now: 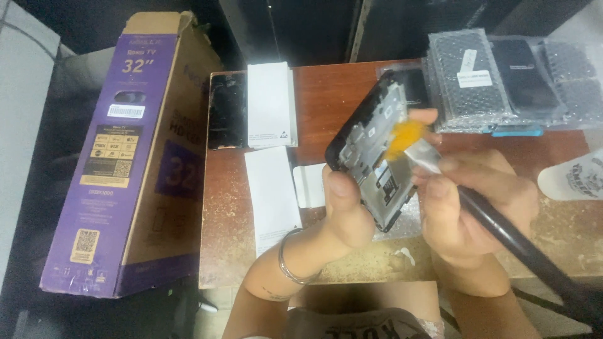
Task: Unboxing a mobile phone screen assembly, cleaning it thoroughly with a brush, and then placing it back into its protective packaging and box.
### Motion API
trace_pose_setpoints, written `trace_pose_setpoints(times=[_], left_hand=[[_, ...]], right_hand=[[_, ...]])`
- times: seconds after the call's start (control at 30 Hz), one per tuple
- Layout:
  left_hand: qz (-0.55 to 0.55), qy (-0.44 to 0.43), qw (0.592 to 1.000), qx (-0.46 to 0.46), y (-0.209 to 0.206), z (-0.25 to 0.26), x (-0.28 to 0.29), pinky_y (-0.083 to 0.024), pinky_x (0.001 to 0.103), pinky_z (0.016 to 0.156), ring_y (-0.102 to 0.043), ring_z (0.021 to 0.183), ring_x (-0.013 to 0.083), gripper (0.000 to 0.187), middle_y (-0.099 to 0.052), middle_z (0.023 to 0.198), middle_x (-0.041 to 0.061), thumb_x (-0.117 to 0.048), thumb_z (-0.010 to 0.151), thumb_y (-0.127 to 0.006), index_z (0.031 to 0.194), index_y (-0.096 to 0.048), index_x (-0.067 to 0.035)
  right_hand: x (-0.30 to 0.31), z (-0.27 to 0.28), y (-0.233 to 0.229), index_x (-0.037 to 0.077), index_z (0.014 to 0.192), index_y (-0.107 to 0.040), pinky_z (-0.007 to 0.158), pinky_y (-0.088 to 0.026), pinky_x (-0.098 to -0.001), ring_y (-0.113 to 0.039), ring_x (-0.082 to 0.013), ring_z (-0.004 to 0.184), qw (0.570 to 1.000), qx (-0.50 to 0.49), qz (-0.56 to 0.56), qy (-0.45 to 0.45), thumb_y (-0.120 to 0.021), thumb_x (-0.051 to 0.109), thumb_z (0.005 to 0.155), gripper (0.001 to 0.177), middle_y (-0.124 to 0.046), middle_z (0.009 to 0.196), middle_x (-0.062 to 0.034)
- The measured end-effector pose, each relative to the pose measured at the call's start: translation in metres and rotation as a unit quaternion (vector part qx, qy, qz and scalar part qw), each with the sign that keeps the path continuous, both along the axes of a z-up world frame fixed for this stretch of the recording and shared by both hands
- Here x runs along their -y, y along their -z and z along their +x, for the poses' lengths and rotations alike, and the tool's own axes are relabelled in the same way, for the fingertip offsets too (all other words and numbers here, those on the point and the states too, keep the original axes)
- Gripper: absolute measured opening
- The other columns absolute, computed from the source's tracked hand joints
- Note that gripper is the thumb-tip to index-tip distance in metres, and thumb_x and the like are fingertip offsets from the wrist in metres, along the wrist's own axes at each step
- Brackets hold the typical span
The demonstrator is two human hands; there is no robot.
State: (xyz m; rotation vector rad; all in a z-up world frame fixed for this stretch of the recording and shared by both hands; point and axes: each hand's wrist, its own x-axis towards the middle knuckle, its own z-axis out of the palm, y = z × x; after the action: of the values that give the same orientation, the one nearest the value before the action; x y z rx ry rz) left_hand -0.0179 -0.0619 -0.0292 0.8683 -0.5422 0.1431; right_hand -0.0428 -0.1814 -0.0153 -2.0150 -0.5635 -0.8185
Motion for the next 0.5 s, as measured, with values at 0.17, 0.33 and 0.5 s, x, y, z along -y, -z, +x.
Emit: trace_pose_setpoints(times=[0.17,0.33,0.5], left_hand=[[-0.008,-0.023,0.999,-0.031,-0.003,-0.003,0.003,-0.052,0.036,0.094,-0.06,0.106,0.0186,0.083,-0.056,0.125,0.011,-0.072,0.084,-0.025,0.123,-0.052,-0.003],[0.013,-0.022,0.999,-0.028,-0.006,-0.003,0.004,-0.049,0.037,0.097,-0.059,0.107,0.0175,0.087,-0.055,0.125,0.009,-0.074,0.082,-0.023,0.124,-0.051,-0.003],[0.008,0.018,0.998,-0.057,-0.003,0.002,-0.003,-0.05,0.037,0.097,-0.059,0.108,0.0188,0.09,-0.055,0.128,0.013,-0.075,0.08,-0.026,0.126,-0.051,-0.002]], right_hand=[[0.003,0.005,0.005,0.004,0.087,-0.055,0.061,-0.059,-0.0276,-0.065,-0.0204,0.06,0.973,-0.021,0.106,-0.203,-0.054,0.015,0.083,0.012,-0.063,0.073,-0.0128],[0.005,0.004,-0.015,0.004,0.091,-0.052,0.072,-0.054,-0.0323,-0.064,-0.0249,0.073,0.978,-0.032,0.057,-0.199,-0.051,0.016,0.085,0.014,-0.06,0.082,-0.0153],[-0.005,0.01,-0.042,0.004,0.064,-0.051,0.048,-0.035,-0.028,-0.045,-0.0188,0.042,0.965,-0.088,-0.011,-0.248,-0.049,0.01,0.074,0.011,-0.05,0.055,-0.0079]])
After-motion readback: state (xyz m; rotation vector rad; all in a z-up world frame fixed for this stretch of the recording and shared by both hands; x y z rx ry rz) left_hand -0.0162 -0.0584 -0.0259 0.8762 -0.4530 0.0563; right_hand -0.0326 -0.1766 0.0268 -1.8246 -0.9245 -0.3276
